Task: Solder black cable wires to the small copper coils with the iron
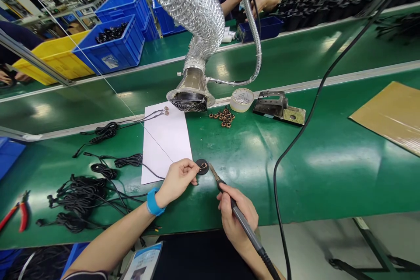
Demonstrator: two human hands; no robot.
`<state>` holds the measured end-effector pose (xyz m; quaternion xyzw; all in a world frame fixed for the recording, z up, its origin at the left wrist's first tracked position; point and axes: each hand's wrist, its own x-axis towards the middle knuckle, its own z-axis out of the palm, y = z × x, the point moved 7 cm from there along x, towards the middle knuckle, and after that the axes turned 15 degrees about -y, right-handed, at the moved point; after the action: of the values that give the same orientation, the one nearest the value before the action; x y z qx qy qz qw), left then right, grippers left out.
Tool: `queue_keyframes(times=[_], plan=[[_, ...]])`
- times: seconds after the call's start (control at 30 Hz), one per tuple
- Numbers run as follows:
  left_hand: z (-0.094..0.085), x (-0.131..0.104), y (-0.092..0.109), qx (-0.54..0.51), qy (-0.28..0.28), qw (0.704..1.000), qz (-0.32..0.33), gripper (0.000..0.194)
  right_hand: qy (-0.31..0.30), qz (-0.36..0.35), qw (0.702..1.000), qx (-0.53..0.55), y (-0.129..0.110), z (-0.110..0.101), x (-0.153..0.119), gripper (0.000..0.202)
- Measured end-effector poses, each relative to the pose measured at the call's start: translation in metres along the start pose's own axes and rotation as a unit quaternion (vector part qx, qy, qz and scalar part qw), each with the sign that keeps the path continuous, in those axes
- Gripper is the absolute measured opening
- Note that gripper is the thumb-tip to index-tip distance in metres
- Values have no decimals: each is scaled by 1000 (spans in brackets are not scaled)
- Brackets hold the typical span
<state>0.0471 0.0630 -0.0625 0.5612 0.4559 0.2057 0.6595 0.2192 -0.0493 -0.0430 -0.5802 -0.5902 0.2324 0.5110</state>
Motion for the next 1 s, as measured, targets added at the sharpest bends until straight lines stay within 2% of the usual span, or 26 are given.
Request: queue_keyframes(times=[0.1, 0.2, 0.4, 0.5, 0.6, 0.83, 0.93, 1.0], plan=[[1, 0, 4, -18, -5, 1000, -5, 27, -27, -18, 999, 20, -1, 8, 12, 27], [0, 1, 8, -14, -11, 1000, -4, 27, -66, -19, 998, -6, -1, 19, 30, 32], [-8, 1, 20, 122, 15, 991, 51, 24, -136, -25, 990, -36, -3, 39, 54, 48], [-8, 1, 26, 181, 18, 979, 88, 21, -150, -24, 988, -28, 1, 46, 56, 53], [-5, 3, 29, 197, -2, 975, 100, 11, -162, -20, 986, -27, 7, 52, 54, 58], [6, 13, 31, 279, -27, 952, 124, 14, -178, -17, 983, -28, 9, 55, 56, 59], [6, 18, 27, 272, -22, 956, 112, 11, -195, -4, 980, -30, 11, 56, 57, 56], [2, 21, 23, 221, -23, 971, 89, 10, -198, 1, 980, -35, 13, 57, 57, 54]])
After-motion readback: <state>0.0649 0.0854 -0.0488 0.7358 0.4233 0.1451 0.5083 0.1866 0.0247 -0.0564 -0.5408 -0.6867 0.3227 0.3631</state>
